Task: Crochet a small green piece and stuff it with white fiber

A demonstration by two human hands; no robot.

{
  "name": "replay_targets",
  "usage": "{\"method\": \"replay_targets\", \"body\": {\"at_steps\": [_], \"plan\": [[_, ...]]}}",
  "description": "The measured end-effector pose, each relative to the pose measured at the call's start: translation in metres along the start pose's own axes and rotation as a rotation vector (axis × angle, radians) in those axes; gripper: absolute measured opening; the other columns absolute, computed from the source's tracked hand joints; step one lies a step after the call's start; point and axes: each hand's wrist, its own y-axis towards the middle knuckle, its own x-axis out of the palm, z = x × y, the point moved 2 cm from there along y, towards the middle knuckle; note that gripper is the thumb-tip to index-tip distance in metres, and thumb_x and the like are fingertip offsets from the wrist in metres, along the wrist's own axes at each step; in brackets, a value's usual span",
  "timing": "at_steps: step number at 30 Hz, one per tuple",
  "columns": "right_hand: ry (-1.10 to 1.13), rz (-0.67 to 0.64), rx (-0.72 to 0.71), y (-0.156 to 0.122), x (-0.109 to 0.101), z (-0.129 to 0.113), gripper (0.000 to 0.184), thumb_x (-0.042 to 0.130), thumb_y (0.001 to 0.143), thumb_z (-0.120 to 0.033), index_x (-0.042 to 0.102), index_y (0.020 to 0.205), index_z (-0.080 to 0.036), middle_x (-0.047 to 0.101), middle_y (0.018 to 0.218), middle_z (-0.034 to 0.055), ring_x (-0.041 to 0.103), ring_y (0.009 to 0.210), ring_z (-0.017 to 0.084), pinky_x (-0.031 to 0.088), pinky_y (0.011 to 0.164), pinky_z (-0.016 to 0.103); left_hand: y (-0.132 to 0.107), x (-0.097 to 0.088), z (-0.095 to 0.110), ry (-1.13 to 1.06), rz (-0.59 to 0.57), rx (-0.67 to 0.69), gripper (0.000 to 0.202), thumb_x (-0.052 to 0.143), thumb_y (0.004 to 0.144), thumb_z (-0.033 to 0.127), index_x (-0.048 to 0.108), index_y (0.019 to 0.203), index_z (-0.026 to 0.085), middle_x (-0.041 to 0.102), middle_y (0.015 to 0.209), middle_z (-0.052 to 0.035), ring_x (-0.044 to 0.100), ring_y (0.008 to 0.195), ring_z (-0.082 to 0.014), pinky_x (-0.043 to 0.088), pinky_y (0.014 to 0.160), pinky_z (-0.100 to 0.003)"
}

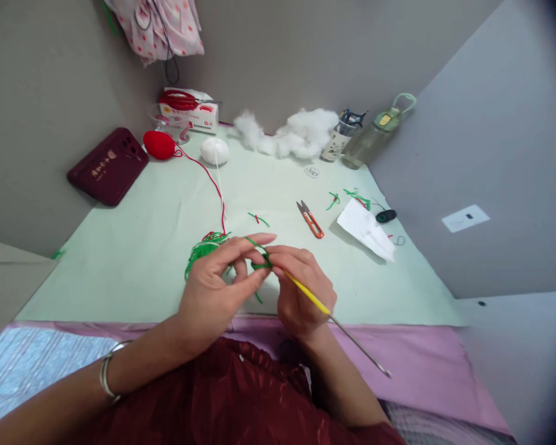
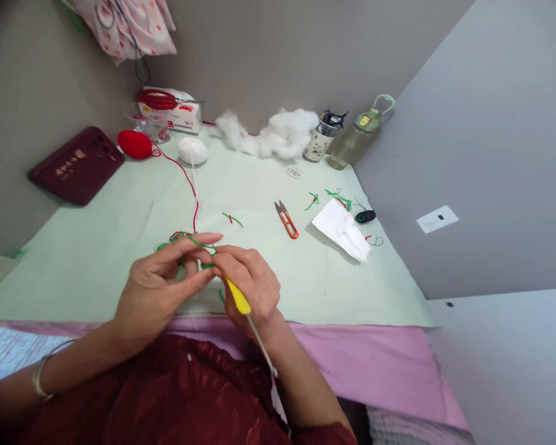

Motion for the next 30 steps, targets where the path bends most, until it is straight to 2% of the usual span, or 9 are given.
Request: {"method": "replay_targets", "body": {"at_steps": [3,6,10,14,20,23,26,30], "plan": [[0.013,0.059,0.062,-0.001,0.001,0.002,0.023,0.06,0.099,-0.014,0.073,0.113,-0.027,0.08,0.099,0.0063,0.077,0.088,0.021,0.064,0.072,0.036,0.001,0.002,-0.003,-0.102,-0.061,-0.079,0.033,0.08,0.082,0.018,0.08,0.114,0.027,0.066,0.082,0.0036,0.05,0.065,-0.0098,0.045,0.071,-0.025],[0.211,0.136,0.304,0.003,0.0,0.006,0.019,0.059,0.102,-0.019,0.076,0.105,-0.027,0.079,0.091,0.0033,0.074,0.076,0.018,0.062,0.067,0.034,0.005,0.0,-0.01,-0.272,-0.091,-0.173,0.035,0.083,0.084,0.026,0.08,0.119,0.031,0.065,0.088,0.0024,0.056,0.08,-0.0115,0.045,0.079,-0.024],[0.505,0.136,0.564,0.009,-0.001,0.011,0.019,0.058,0.103,-0.027,0.075,0.096,-0.022,0.079,0.09,0.0037,0.069,0.066,0.013,0.058,0.063,0.03,0.009,-0.003,-0.014,-0.38,-0.131,-0.281,0.032,0.083,0.084,0.031,0.081,0.116,0.029,0.066,0.093,-0.0012,0.056,0.084,-0.0144,0.041,0.07,-0.024],[0.629,0.142,0.654,0.011,0.0,0.015,0.02,0.057,0.103,-0.032,0.07,0.093,-0.02,0.08,0.087,0.0051,0.068,0.063,0.013,0.058,0.061,0.03,0.01,-0.002,-0.011,-0.369,-0.148,-0.292,0.03,0.083,0.084,0.031,0.081,0.113,0.026,0.067,0.087,-0.0018,0.053,0.077,-0.0149,0.035,0.062,-0.025],[0.654,0.13,0.649,0.011,-0.004,0.012,0.019,0.057,0.104,-0.032,0.07,0.094,-0.021,0.08,0.087,0.004,0.069,0.064,0.013,0.058,0.062,0.03,0.012,-0.004,-0.011,-0.359,-0.163,-0.284,0.027,0.081,0.085,0.031,0.082,0.112,0.028,0.067,0.083,0.0,0.05,0.072,-0.0129,0.033,0.059,-0.024],[0.569,0.111,0.6,0.013,-0.007,0.007,0.02,0.056,0.104,-0.031,0.072,0.096,-0.021,0.079,0.089,0.0041,0.069,0.066,0.013,0.059,0.063,0.031,0.011,-0.006,-0.013,-0.318,-0.146,-0.257,0.025,0.081,0.086,0.032,0.082,0.112,0.029,0.069,0.085,-0.0006,0.053,0.073,-0.0136,0.034,0.059,-0.025],[0.376,0.083,0.488,0.013,-0.009,0.001,0.02,0.054,0.105,-0.025,0.073,0.1,-0.023,0.078,0.091,0.0034,0.069,0.067,0.014,0.059,0.064,0.032,0.009,-0.008,-0.015,-0.252,-0.117,-0.2,0.025,0.081,0.087,0.032,0.082,0.112,0.029,0.072,0.089,-0.0016,0.058,0.079,-0.0159,0.04,0.066,-0.027],[0.184,0.036,0.202,0.009,-0.01,-0.007,0.022,0.055,0.102,-0.014,0.072,0.11,-0.025,0.078,0.093,0.0043,0.075,0.085,0.018,0.063,0.074,0.035,0.009,-0.008,-0.016,-0.169,-0.057,-0.137,0.026,0.083,0.084,0.03,0.083,0.11,0.028,0.072,0.089,-0.0016,0.06,0.085,-0.0178,0.046,0.08,-0.029]]}}
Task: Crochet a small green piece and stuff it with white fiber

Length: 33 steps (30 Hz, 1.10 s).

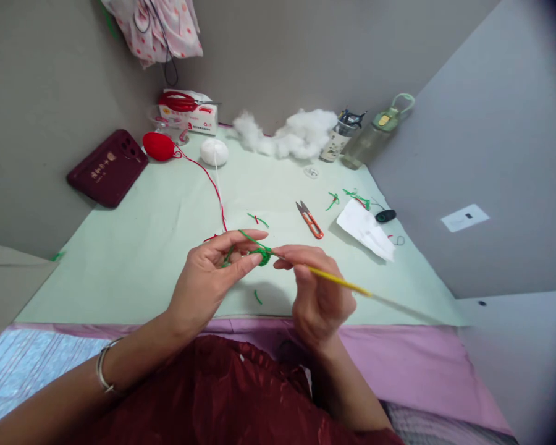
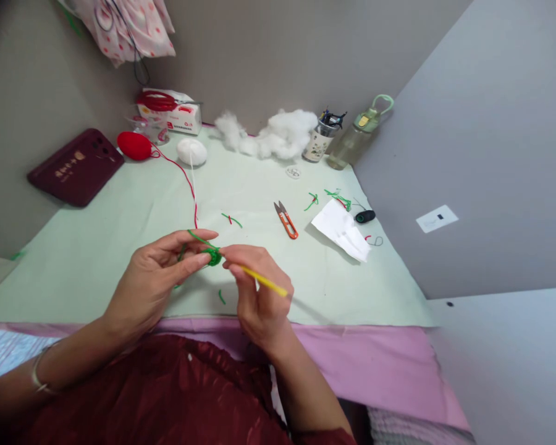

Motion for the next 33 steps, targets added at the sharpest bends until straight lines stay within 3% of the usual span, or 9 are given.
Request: {"method": "replay_targets", "body": {"at_steps": [2,5,11,14,18,22,26,31,33], "plan": [[-0.068,-0.036,-0.109,-0.003,0.001,-0.001,0.021,0.056,0.101,-0.013,0.072,0.111,-0.023,0.079,0.095,0.0064,0.076,0.094,0.02,0.064,0.078,0.036,0.0,0.0,0.001,0.021,0.034,0.008,0.027,0.086,0.082,0.031,0.083,0.109,0.027,0.07,0.086,-0.0007,0.059,0.082,-0.017,0.046,0.079,-0.029],[-0.131,-0.088,-0.154,-0.005,0.002,-0.001,0.023,0.057,0.101,-0.012,0.071,0.114,-0.024,0.08,0.098,0.0077,0.077,0.094,0.02,0.065,0.077,0.036,0.001,0.0,0.004,0.08,0.071,0.036,0.027,0.086,0.081,0.03,0.084,0.107,0.027,0.069,0.082,0.0006,0.056,0.073,-0.0148,0.046,0.074,-0.028],[-0.332,-0.066,-0.226,-0.016,0.007,-0.001,0.037,0.064,0.096,-0.008,0.068,0.128,-0.026,0.081,0.113,0.0109,0.078,0.096,0.021,0.066,0.076,0.035,0.0,0.004,0.009,0.211,0.158,0.247,0.015,0.082,0.083,0.021,0.084,0.095,0.029,0.075,0.089,0.0007,0.053,0.067,-0.0141,0.047,0.076,-0.03],[-0.325,-0.02,-0.232,-0.018,0.011,0.002,0.039,0.067,0.095,-0.01,0.07,0.127,-0.031,0.081,0.117,0.0091,0.078,0.095,0.021,0.067,0.074,0.035,0.005,0.006,0.006,0.065,0.117,0.112,0.019,0.084,0.081,0.024,0.084,0.1,0.027,0.071,0.082,0.0011,0.053,0.067,-0.014,0.043,0.065,-0.028],[-0.118,0.002,-0.121,-0.009,0.009,0.009,0.031,0.062,0.097,-0.009,0.073,0.119,-0.029,0.082,0.109,0.0074,0.079,0.096,0.021,0.068,0.077,0.037,0.01,0.008,0.001,-0.155,0.051,-0.032,0.027,0.085,0.081,0.026,0.083,0.108,0.027,0.064,0.08,0.0027,0.042,0.059,-0.0097,0.031,0.05,-0.024],[-0.085,-0.009,-0.123,-0.004,0.008,0.011,0.032,0.065,0.095,-0.006,0.075,0.116,-0.027,0.083,0.105,0.0064,0.079,0.093,0.02,0.067,0.079,0.035,0.012,0.006,-0.002,-0.22,0.049,-0.03,0.029,0.086,0.08,0.024,0.083,0.109,0.026,0.066,0.082,0.0016,0.052,0.07,-0.0105,0.037,0.057,-0.021],[-0.237,-0.009,-0.226,-0.01,0.01,0.015,0.038,0.068,0.093,-0.005,0.074,0.123,-0.027,0.081,0.115,0.0089,0.079,0.093,0.019,0.066,0.079,0.033,0.011,0.008,-0.006,-0.252,-0.014,-0.101,0.035,0.087,0.08,0.025,0.082,0.114,0.026,0.064,0.08,0.0031,0.046,0.063,-0.0076,0.033,0.053,-0.019],[-0.226,0.009,-0.247,-0.009,0.01,0.013,0.036,0.069,0.093,-0.005,0.075,0.121,-0.027,0.08,0.104,0.0067,0.076,0.088,0.017,0.065,0.073,0.03,0.011,0.007,-0.005,-0.25,0.001,0.002,0.04,0.086,0.08,0.019,0.079,0.117,0.029,0.066,0.083,0.0041,0.057,0.079,-0.0094,0.047,0.079,-0.019],[-0.211,-0.003,-0.231,-0.005,0.009,0.009,0.034,0.068,0.093,-0.005,0.075,0.12,-0.026,0.079,0.101,0.0065,0.075,0.086,0.017,0.064,0.072,0.03,0.009,0.006,-0.003,-0.168,0.032,0.048,0.037,0.085,0.081,0.017,0.08,0.116,0.03,0.066,0.084,0.0043,0.055,0.077,-0.0091,0.046,0.079,-0.02]]}}
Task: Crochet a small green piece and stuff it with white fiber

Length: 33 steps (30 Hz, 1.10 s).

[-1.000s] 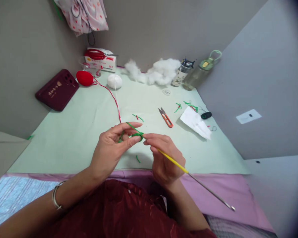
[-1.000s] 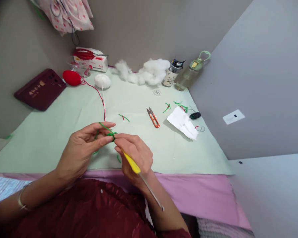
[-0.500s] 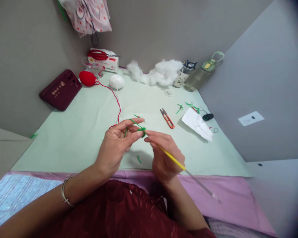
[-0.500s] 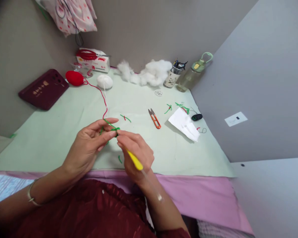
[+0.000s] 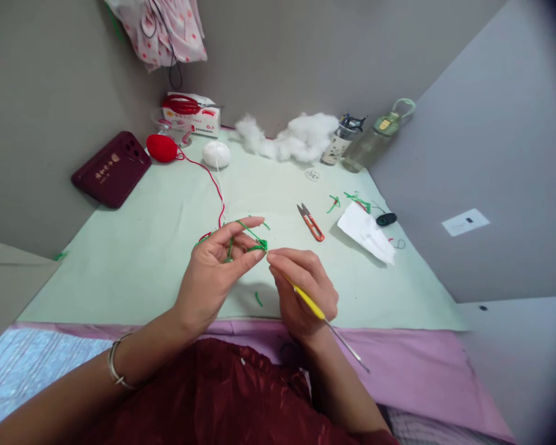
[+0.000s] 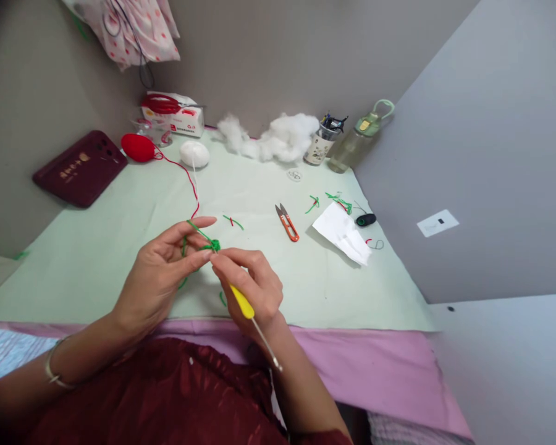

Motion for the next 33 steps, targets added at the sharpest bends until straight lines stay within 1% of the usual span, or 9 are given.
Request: {"method": "replay_targets", "body": {"at_steps": [5,9,13,17,22,26,28,30,33], "plan": [[-0.096,-0.043,-0.045,-0.003,0.0,-0.004,0.038,0.066,0.094,-0.006,0.072,0.126,-0.025,0.079,0.103,0.0075,0.075,0.091,0.019,0.064,0.075,0.032,-0.006,0.0,0.006,0.109,0.02,0.03,0.034,0.084,0.083,0.02,0.08,0.115,0.029,0.066,0.087,0.0037,0.049,0.071,-0.0087,0.045,0.073,-0.02],[-0.22,-0.026,-0.158,-0.012,0.001,-0.006,0.043,0.065,0.094,-0.006,0.072,0.13,-0.028,0.078,0.112,0.0087,0.075,0.099,0.022,0.065,0.081,0.036,-0.005,0.001,0.008,-0.15,-0.126,-0.253,0.046,0.085,0.082,0.028,0.076,0.128,0.027,0.058,0.078,0.0039,0.046,0.066,-0.0076,0.04,0.062,-0.018],[0.067,0.005,0.083,-0.004,-0.005,-0.007,0.039,0.062,0.096,-0.006,0.074,0.125,-0.029,0.079,0.107,0.0052,0.076,0.093,0.02,0.065,0.077,0.036,0.0,-0.005,0.013,-0.257,-0.208,-0.406,0.047,0.087,0.08,0.026,0.078,0.126,0.024,0.049,0.067,0.0066,0.025,0.053,-0.0039,0.022,0.046,-0.017],[0.326,0.084,0.367,0.008,-0.01,-0.011,0.026,0.06,0.098,-0.011,0.079,0.106,-0.027,0.078,0.088,0.002,0.072,0.076,0.017,0.062,0.067,0.035,0.004,-0.011,0.017,-0.191,-0.174,-0.318,0.042,0.089,0.077,0.023,0.082,0.118,0.027,0.058,0.079,0.0029,0.041,0.062,-0.0053,0.033,0.055,-0.017],[0.3,0.114,0.357,0.009,-0.013,-0.017,0.026,0.06,0.098,-0.011,0.079,0.105,-0.026,0.078,0.085,0.0021,0.071,0.077,0.017,0.06,0.065,0.034,-0.002,-0.011,0.021,0.149,-0.112,-0.045,0.038,0.083,0.084,0.022,0.08,0.121,0.03,0.062,0.083,0.0026,0.05,0.069,-0.0077,0.043,0.068,-0.021],[0.244,0.085,0.316,0.006,-0.017,-0.021,0.028,0.062,0.096,-0.007,0.079,0.109,-0.026,0.08,0.092,0.003,0.073,0.08,0.018,0.06,0.068,0.036,-0.009,-0.009,0.025,0.486,-0.05,0.326,0.038,0.072,0.087,0.012,0.077,0.123,0.023,0.064,0.087,0.0018,0.041,0.06,-0.0078,0.041,0.061,-0.024],[0.238,0.069,0.31,0.006,-0.018,-0.023,0.028,0.063,0.096,-0.007,0.078,0.11,-0.026,0.08,0.094,0.0034,0.073,0.081,0.018,0.06,0.068,0.036,-0.01,-0.009,0.025,0.557,-0.057,0.417,0.037,0.069,0.089,0.011,0.076,0.124,0.021,0.065,0.089,0.0004,0.041,0.06,-0.0088,0.039,0.057,-0.026],[0.246,0.074,0.329,0.006,-0.018,-0.024,0.028,0.063,0.096,-0.008,0.079,0.109,-0.027,0.08,0.092,0.0033,0.072,0.079,0.018,0.059,0.066,0.035,-0.009,-0.01,0.026,0.574,-0.065,0.419,0.036,0.068,0.09,0.012,0.076,0.124,0.021,0.066,0.091,-0.0004,0.043,0.062,-0.0097,0.039,0.057,-0.026],[0.292,0.121,0.396,0.007,-0.017,-0.021,0.024,0.062,0.097,-0.011,0.08,0.103,-0.026,0.077,0.086,0.0026,0.068,0.071,0.016,0.056,0.061,0.032,-0.006,-0.014,0.028,0.492,-0.125,0.238,0.034,0.069,0.09,0.016,0.077,0.123,0.023,0.066,0.089,0.0009,0.045,0.064,-0.0096,0.042,0.064,-0.026]]}}
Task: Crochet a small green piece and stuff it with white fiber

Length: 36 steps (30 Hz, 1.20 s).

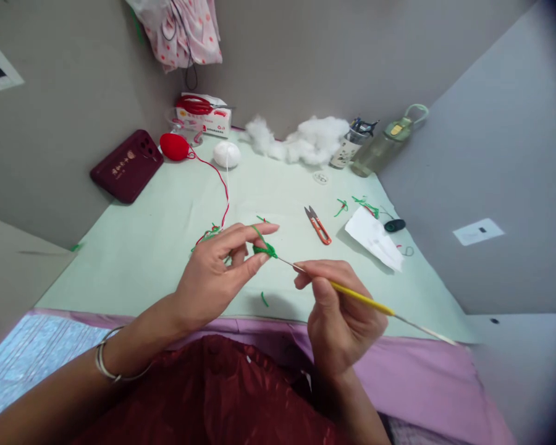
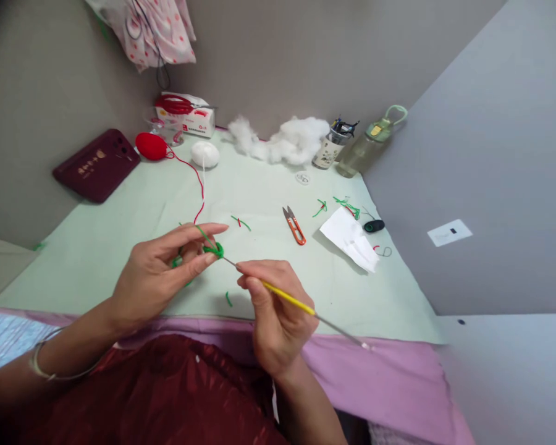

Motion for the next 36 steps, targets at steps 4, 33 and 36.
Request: {"method": "replay_targets", "body": {"at_steps": [4,33,36], "plan": [[0.169,-0.026,0.145,0.004,0.004,0.009,0.021,0.062,0.098,-0.015,0.08,0.099,-0.025,0.074,0.082,0.0005,0.064,0.065,0.013,0.053,0.06,0.03,0.001,0.0,-0.004,-0.225,-0.124,-0.224,0.035,0.074,0.09,0.024,0.078,0.125,0.029,0.064,0.086,0.0022,0.054,0.075,-0.0114,0.045,0.077,-0.026],[0.492,-0.039,0.408,0.014,0.008,0.034,0.017,0.068,0.096,-0.034,0.075,0.088,-0.021,0.071,0.076,0.0007,0.062,0.056,0.009,0.053,0.052,0.022,0.002,0.012,-0.007,-0.825,-0.291,-0.5,0.045,0.079,0.081,0.02,0.079,0.125,0.025,0.062,0.09,-0.0009,0.052,0.079,-0.0114,0.041,0.072,-0.021],[0.446,-0.058,0.382,0.012,0.009,0.034,0.017,0.066,0.098,-0.035,0.074,0.089,-0.022,0.072,0.078,0.0014,0.061,0.057,0.01,0.052,0.052,0.024,0.001,0.015,-0.006,-0.778,-0.188,-0.449,0.038,0.082,0.079,0.017,0.082,0.116,0.028,0.061,0.084,0.0013,0.054,0.078,-0.0115,0.044,0.076,-0.022]]}}
